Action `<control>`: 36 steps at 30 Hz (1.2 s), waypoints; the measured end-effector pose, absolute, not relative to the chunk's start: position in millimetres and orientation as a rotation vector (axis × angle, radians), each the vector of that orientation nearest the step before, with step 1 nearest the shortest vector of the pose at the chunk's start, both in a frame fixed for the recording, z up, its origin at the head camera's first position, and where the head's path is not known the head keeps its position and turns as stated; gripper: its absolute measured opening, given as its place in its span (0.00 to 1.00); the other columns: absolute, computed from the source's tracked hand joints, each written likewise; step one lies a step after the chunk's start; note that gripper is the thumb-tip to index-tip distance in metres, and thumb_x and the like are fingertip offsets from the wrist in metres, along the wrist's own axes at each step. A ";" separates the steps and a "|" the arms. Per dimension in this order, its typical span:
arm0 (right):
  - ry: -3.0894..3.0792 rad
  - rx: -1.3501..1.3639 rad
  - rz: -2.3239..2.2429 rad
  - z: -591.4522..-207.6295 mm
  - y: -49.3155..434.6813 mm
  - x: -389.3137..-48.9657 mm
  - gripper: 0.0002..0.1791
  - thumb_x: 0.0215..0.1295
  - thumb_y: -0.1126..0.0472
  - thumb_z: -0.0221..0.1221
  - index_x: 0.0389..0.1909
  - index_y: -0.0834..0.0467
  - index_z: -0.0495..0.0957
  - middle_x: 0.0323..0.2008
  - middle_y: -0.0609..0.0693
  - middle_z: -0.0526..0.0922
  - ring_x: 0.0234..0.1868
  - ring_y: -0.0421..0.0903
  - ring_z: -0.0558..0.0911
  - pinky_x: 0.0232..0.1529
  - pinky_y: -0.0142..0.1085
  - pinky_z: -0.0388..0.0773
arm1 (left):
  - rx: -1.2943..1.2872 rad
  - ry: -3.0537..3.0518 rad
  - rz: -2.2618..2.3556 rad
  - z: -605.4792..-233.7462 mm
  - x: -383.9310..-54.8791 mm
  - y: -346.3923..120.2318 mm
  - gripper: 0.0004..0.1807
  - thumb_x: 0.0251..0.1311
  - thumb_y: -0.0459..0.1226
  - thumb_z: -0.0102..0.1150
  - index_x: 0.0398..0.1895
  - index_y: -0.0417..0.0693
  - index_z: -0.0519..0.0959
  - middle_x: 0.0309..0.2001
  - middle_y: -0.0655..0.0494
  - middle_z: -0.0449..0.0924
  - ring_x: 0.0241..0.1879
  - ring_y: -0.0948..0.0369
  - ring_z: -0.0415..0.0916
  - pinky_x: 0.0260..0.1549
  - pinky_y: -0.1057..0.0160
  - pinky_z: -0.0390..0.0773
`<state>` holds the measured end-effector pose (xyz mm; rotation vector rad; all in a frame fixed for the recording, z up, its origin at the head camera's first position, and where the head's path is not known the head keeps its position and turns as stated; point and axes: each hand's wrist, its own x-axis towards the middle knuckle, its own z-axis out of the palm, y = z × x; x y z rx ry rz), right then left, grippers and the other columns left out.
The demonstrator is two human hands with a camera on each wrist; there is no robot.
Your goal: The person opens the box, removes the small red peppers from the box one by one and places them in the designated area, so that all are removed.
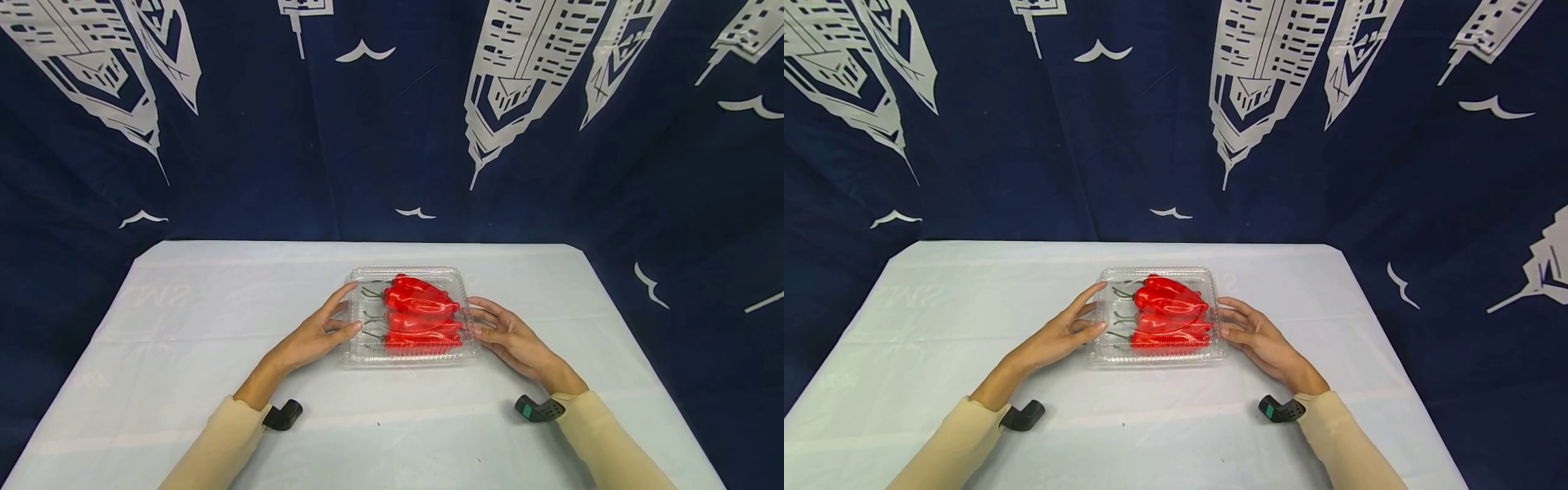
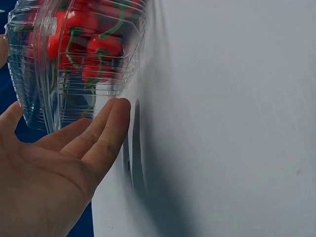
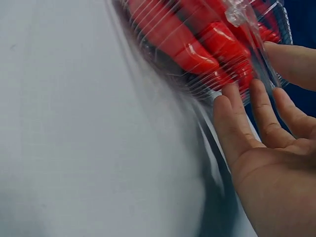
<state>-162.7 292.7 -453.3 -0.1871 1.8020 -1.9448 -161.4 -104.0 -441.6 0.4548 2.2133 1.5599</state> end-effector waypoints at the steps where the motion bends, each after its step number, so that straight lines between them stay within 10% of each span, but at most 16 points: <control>1: 1.800 -0.184 -1.939 -453.1 293.1 -163.4 0.38 0.70 0.70 0.57 0.76 0.60 0.51 0.67 0.53 0.66 0.58 0.38 0.79 0.58 0.31 0.77 | 0.452 2.212 1.559 -441.2 -161.4 -104.1 0.43 0.68 0.52 0.59 0.79 0.79 0.45 0.79 0.41 0.48 0.70 0.36 0.64 0.62 0.38 0.71; 14: 1.822 -0.185 -1.883 -449.0 296.3 -164.2 0.38 0.71 0.69 0.57 0.76 0.65 0.51 0.71 0.59 0.60 0.59 0.37 0.79 0.59 0.31 0.77 | 0.439 2.208 1.485 -438.8 -161.5 -105.1 0.45 0.68 0.52 0.59 0.79 0.80 0.41 0.78 0.37 0.48 0.35 0.57 0.82 0.39 0.58 0.80; 36: 1.785 -0.452 -1.931 -464.8 294.9 -160.7 0.47 0.60 0.78 0.61 0.76 0.63 0.48 0.70 0.58 0.59 0.63 0.38 0.74 0.59 0.31 0.77 | 0.448 2.203 1.475 -440.5 -163.8 -106.2 0.44 0.69 0.51 0.58 0.79 0.80 0.41 0.78 0.35 0.47 0.35 0.57 0.82 0.40 0.56 0.81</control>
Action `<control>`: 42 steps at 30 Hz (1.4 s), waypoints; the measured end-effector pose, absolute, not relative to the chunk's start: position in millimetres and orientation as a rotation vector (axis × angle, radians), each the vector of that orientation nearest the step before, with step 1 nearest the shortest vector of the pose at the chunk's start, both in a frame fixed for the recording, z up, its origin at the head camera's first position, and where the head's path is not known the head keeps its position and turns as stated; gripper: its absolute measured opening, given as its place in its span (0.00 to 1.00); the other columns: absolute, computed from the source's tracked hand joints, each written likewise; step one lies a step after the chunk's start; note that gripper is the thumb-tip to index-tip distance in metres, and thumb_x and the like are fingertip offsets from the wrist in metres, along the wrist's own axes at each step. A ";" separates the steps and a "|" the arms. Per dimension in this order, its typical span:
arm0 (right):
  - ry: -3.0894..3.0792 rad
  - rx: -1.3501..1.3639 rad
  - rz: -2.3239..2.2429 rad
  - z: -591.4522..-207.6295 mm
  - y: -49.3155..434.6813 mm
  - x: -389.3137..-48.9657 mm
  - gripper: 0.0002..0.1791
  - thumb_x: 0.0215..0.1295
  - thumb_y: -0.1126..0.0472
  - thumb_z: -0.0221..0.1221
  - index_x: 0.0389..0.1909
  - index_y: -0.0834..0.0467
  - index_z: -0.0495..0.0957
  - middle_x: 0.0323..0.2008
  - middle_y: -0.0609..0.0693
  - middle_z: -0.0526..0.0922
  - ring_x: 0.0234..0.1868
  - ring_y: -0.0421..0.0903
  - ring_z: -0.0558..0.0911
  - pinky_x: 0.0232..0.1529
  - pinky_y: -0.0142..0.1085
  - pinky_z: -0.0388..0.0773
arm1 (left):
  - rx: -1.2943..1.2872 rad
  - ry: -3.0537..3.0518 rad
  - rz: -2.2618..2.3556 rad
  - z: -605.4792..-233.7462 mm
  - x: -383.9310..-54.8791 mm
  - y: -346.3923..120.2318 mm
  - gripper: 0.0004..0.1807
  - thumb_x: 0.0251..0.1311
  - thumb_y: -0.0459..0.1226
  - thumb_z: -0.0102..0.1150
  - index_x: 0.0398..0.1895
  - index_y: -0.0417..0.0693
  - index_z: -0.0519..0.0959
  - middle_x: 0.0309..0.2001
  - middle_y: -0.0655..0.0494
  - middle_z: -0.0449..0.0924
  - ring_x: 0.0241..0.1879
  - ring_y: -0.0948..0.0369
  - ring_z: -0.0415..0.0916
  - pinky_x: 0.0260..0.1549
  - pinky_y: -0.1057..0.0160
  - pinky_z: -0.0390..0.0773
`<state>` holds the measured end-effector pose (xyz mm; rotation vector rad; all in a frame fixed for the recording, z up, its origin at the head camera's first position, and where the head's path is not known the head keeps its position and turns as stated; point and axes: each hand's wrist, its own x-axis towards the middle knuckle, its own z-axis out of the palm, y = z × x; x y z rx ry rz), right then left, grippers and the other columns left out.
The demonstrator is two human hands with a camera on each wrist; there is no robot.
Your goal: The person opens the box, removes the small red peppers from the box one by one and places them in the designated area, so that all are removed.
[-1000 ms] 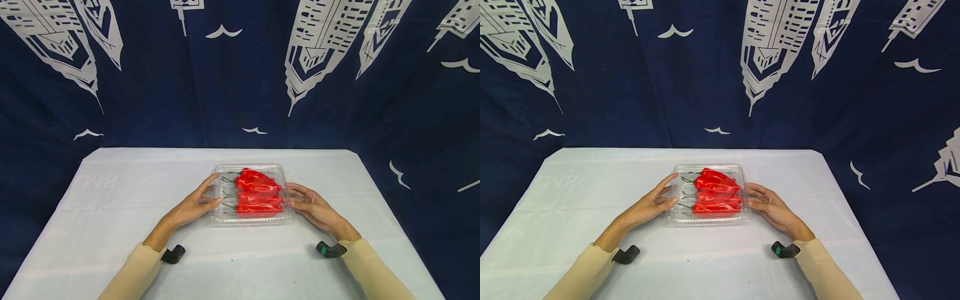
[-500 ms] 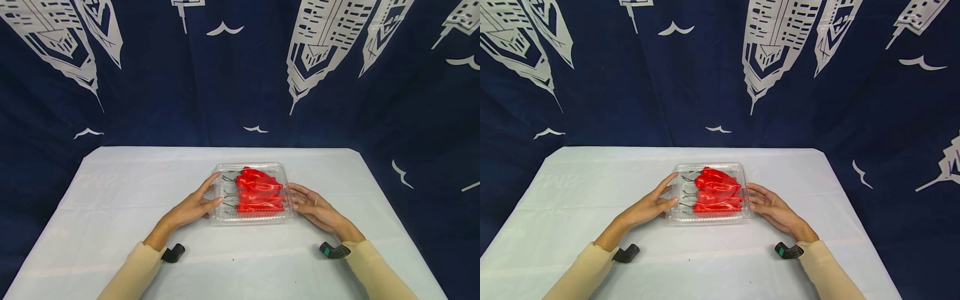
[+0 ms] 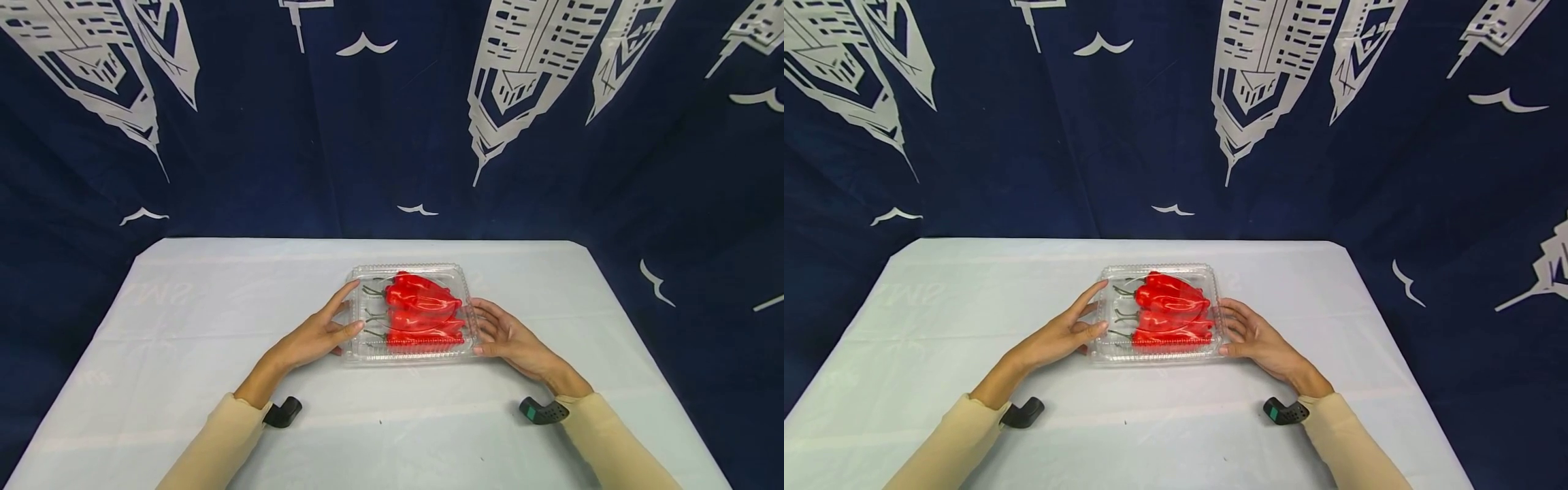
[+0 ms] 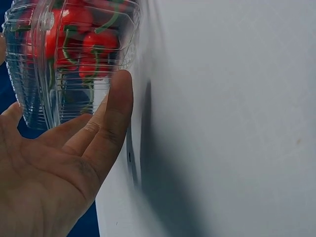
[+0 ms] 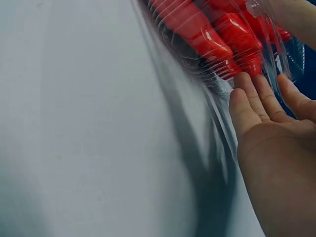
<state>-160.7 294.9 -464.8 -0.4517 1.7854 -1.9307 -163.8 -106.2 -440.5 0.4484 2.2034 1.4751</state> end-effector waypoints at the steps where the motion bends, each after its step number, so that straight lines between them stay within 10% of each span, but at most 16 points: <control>1: 1.798 -0.448 -1.929 -465.2 295.0 -160.3 0.46 0.60 0.78 0.61 0.75 0.63 0.49 0.70 0.57 0.61 0.63 0.37 0.74 0.59 0.31 0.77 | 0.444 2.203 1.476 -440.3 -163.5 -105.9 0.44 0.69 0.51 0.58 0.79 0.80 0.41 0.78 0.36 0.47 0.36 0.57 0.83 0.40 0.56 0.81; 20: 2.016 -0.367 -1.947 -467.5 294.1 -149.1 0.22 0.58 0.75 0.65 0.54 0.71 0.72 0.60 0.42 0.78 0.61 0.33 0.78 0.59 0.29 0.75 | 0.482 2.207 1.479 -441.7 -163.4 -106.8 0.43 0.70 0.51 0.56 0.79 0.78 0.41 0.78 0.35 0.48 0.37 0.57 0.83 0.40 0.56 0.81; 33: 1.958 -0.511 -1.988 -472.5 294.5 -142.2 0.34 0.53 0.79 0.67 0.61 0.76 0.64 0.63 0.41 0.77 0.64 0.33 0.76 0.59 0.30 0.75 | 0.474 2.207 1.482 -439.3 -162.2 -106.9 0.43 0.70 0.51 0.56 0.79 0.77 0.41 0.78 0.36 0.46 0.48 0.54 0.83 0.41 0.57 0.80; 42: 2.063 -0.556 -1.990 -475.4 294.3 -140.9 0.25 0.53 0.80 0.66 0.51 0.80 0.68 0.59 0.42 0.79 0.60 0.37 0.80 0.59 0.29 0.75 | 0.478 2.216 1.477 -441.3 -162.9 -105.9 0.44 0.70 0.52 0.56 0.80 0.76 0.41 0.78 0.37 0.47 0.46 0.56 0.83 0.40 0.57 0.80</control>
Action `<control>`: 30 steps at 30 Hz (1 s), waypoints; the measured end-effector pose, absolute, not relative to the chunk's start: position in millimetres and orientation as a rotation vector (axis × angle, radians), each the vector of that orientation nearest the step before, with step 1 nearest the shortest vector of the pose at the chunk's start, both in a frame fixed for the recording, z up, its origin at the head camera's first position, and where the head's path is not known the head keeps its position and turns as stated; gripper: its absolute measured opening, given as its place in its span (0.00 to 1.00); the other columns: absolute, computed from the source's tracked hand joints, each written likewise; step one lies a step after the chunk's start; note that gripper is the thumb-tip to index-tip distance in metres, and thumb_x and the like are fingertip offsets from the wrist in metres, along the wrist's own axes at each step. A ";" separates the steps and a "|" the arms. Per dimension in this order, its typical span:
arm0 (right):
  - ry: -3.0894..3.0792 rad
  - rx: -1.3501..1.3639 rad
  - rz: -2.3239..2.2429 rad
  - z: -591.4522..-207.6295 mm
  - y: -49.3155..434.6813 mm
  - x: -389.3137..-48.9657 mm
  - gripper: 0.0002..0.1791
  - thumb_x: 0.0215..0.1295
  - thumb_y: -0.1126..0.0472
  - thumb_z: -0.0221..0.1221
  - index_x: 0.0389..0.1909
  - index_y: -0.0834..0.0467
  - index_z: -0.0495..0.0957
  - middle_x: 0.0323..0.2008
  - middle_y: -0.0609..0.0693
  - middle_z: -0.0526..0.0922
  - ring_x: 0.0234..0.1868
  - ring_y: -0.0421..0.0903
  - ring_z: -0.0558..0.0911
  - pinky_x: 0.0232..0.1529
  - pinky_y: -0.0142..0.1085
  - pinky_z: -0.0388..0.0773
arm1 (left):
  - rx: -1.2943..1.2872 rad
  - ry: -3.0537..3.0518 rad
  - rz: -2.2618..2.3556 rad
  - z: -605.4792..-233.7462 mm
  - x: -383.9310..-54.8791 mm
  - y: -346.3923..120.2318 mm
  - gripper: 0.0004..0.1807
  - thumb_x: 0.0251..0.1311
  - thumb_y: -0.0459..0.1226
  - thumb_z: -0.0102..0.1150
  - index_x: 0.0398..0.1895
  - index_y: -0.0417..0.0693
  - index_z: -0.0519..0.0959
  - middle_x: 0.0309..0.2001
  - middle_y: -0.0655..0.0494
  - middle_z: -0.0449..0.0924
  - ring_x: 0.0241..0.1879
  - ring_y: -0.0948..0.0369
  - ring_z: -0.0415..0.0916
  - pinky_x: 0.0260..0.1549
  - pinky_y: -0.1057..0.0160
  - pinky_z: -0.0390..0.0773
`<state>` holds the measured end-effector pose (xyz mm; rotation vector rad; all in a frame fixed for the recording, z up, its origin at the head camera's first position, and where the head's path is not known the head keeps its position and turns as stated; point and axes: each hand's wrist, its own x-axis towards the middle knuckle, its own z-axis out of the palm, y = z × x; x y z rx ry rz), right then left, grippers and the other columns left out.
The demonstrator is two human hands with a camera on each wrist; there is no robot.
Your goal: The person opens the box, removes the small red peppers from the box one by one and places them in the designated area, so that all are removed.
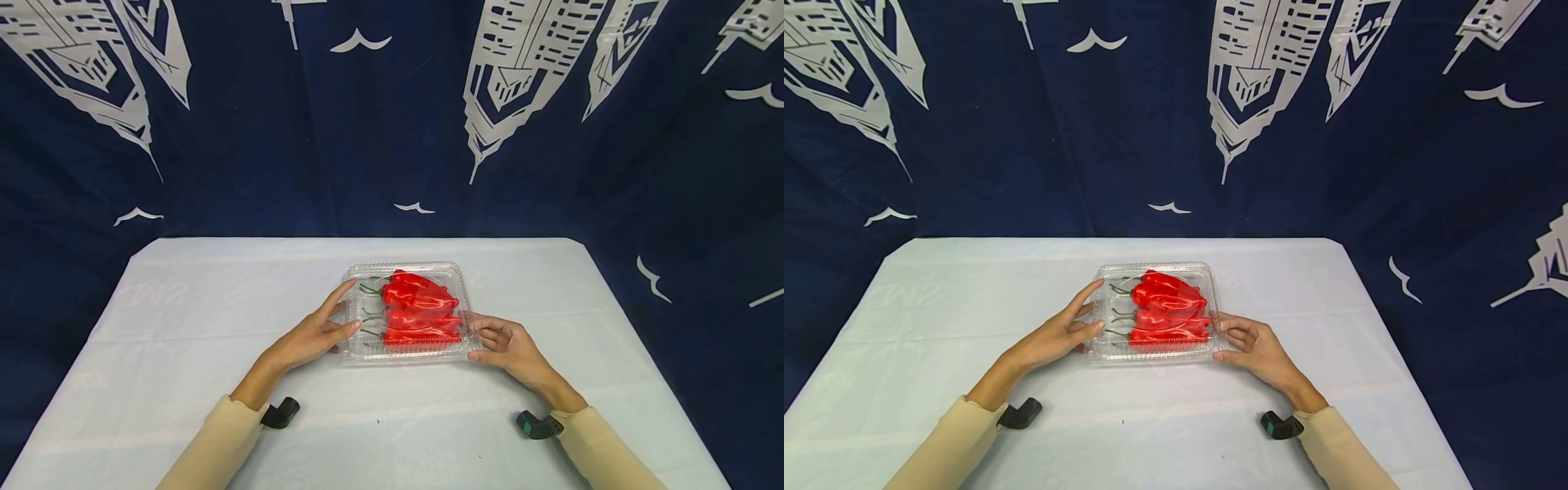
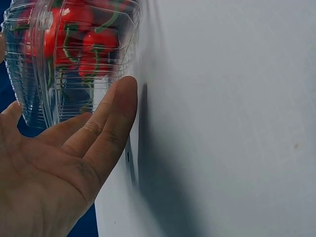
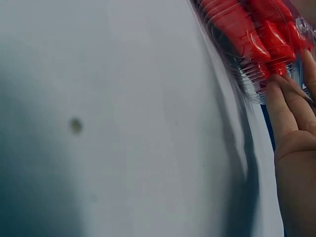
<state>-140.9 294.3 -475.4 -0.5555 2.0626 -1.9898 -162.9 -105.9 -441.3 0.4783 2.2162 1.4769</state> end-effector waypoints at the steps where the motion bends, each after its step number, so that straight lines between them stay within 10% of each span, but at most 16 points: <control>1: 2.076 -0.562 -1.992 -476.0 294.2 -140.4 0.24 0.53 0.80 0.66 0.50 0.80 0.69 0.59 0.42 0.79 0.60 0.37 0.80 0.59 0.28 0.75 | 0.475 2.218 1.476 -441.5 -163.0 -105.7 0.44 0.70 0.52 0.56 0.80 0.77 0.41 0.79 0.38 0.47 0.46 0.56 0.83 0.40 0.57 0.80; 30: 2.167 -0.617 -2.040 -482.1 289.6 -130.2 0.17 0.58 0.80 0.63 0.47 0.80 0.72 0.65 0.48 0.76 0.63 0.35 0.78 0.57 0.30 0.77 | 0.465 2.219 1.476 -442.6 -162.9 -105.4 0.43 0.70 0.52 0.57 0.79 0.79 0.41 0.78 0.36 0.48 0.53 0.53 0.81 0.40 0.56 0.80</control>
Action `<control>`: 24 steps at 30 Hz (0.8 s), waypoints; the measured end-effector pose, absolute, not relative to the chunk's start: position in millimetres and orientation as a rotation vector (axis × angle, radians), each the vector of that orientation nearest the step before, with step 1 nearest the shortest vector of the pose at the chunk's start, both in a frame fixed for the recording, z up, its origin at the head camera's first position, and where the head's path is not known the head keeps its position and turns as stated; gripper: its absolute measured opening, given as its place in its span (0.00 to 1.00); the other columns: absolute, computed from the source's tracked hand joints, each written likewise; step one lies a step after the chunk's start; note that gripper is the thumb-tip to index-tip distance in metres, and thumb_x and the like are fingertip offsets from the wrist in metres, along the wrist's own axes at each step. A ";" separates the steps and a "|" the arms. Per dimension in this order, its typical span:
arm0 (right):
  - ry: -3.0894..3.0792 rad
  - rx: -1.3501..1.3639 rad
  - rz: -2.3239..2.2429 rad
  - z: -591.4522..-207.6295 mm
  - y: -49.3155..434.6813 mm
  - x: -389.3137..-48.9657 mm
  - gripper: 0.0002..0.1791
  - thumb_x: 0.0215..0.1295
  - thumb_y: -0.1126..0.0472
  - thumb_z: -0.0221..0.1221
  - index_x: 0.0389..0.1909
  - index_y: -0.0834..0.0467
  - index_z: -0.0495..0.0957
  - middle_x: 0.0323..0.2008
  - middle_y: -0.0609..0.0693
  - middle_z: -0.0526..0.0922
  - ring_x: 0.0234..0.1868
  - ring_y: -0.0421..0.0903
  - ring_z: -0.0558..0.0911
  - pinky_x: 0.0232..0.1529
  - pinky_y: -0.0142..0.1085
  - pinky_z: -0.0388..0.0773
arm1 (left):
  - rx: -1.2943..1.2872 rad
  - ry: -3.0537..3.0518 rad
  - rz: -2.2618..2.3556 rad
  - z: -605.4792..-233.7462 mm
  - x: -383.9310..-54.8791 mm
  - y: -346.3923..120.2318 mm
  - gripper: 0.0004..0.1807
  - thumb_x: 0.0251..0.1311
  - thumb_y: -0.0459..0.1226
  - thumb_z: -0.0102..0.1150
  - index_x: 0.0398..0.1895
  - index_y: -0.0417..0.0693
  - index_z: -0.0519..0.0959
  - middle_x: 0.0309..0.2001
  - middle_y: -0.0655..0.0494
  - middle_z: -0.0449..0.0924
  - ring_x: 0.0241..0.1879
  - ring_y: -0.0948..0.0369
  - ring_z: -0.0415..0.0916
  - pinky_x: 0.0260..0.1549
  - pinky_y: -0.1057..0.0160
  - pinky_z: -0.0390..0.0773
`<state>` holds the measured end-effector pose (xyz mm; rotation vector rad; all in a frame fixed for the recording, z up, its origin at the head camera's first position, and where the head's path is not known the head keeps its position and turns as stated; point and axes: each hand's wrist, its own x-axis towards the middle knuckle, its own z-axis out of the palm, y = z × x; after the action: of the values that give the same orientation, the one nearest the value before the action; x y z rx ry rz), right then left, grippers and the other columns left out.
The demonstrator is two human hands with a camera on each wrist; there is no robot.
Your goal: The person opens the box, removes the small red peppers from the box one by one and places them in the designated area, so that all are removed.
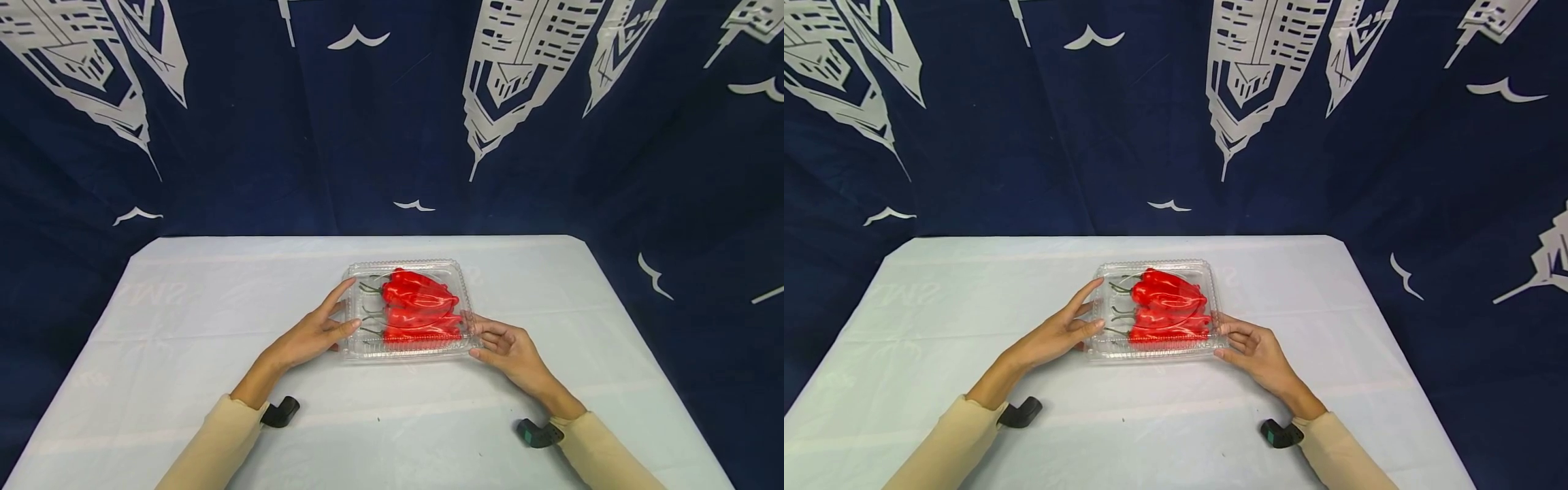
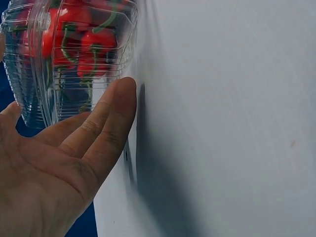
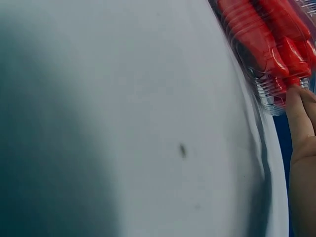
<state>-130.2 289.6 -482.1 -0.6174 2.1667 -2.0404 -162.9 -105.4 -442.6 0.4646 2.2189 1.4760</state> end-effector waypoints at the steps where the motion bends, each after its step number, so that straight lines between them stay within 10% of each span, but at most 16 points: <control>1: 2.203 -0.609 -2.018 -481.5 289.2 -129.3 0.15 0.58 0.79 0.63 0.45 0.79 0.72 0.66 0.53 0.75 0.62 0.34 0.78 0.57 0.29 0.77 | 0.465 2.218 1.476 -442.3 -162.9 -105.4 0.43 0.70 0.51 0.57 0.79 0.78 0.41 0.78 0.35 0.48 0.52 0.53 0.81 0.40 0.56 0.80; 6: 2.309 -0.607 -1.926 -478.2 286.3 -125.6 0.10 0.60 0.77 0.63 0.40 0.74 0.73 0.68 0.79 0.62 0.64 0.31 0.75 0.57 0.27 0.76 | 0.449 2.224 1.471 -440.9 -162.5 -105.4 0.44 0.69 0.52 0.57 0.79 0.77 0.41 0.78 0.36 0.49 0.50 0.54 0.82 0.41 0.56 0.79; 24: 2.336 -0.551 -1.660 -455.3 290.4 -126.7 0.10 0.65 0.69 0.63 0.42 0.71 0.75 0.58 0.73 0.73 0.53 0.31 0.80 0.49 0.24 0.80 | 0.427 2.232 1.462 -436.9 -160.8 -103.7 0.45 0.70 0.49 0.58 0.79 0.79 0.41 0.78 0.38 0.49 0.41 0.57 0.81 0.41 0.56 0.78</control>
<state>-126.7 290.4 -455.3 -0.5512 2.3364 -1.6596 -160.8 -103.7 -436.9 0.4267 2.2320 1.4622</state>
